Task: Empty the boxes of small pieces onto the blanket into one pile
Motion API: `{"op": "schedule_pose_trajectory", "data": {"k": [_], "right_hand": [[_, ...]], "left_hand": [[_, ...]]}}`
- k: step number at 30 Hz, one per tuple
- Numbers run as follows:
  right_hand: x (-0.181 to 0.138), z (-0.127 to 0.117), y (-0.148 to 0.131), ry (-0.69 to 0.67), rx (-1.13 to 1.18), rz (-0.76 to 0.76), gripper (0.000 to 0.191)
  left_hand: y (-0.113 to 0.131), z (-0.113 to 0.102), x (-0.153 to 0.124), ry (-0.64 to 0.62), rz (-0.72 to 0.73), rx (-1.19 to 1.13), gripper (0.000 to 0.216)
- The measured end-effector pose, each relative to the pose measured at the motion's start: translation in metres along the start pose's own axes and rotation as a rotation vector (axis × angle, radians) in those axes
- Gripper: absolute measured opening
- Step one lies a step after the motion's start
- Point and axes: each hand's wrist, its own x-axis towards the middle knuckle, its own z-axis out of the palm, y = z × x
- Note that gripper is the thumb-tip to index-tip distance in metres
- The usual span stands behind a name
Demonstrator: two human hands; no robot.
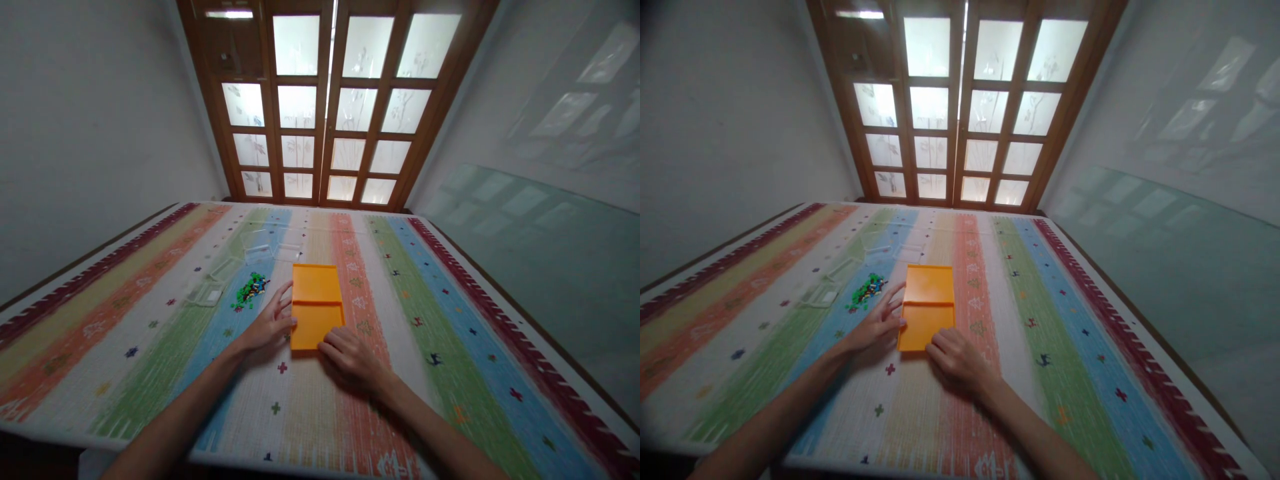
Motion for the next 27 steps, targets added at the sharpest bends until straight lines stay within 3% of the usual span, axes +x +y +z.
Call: {"op": "schedule_pose_trajectory", "data": {"k": [3, 5, 9, 12, 17, 27], "right_hand": [[-0.009, 0.002, 0.000, -0.008, 0.032, 0.075, 0.028], [-0.014, 0.003, 0.004, -0.021, 0.046, 0.134, 0.029], [-0.019, 0.004, 0.018, -0.045, 0.037, 0.165, 0.031], [-0.018, 0.007, 0.032, -0.064, 0.007, 0.191, 0.031], [-0.005, 0.013, 0.058, -0.115, -0.035, 0.261, 0.022], [0.022, 0.025, 0.102, -0.141, -0.037, 0.365, 0.016]], "left_hand": [[-0.008, -0.002, 0.006, -0.006, 0.016, 0.102, 0.080], [-0.010, -0.013, 0.008, 0.108, 0.079, 0.312, 0.069], [-0.005, -0.058, 0.009, 0.402, 0.244, 0.847, 0.037], [-0.003, -0.097, 0.012, 0.504, 0.266, 1.052, 0.029], [-0.004, -0.137, 0.025, 0.433, 0.176, 1.151, 0.019], [-0.004, -0.152, 0.036, 0.249, 0.123, 1.199, 0.016]]}}
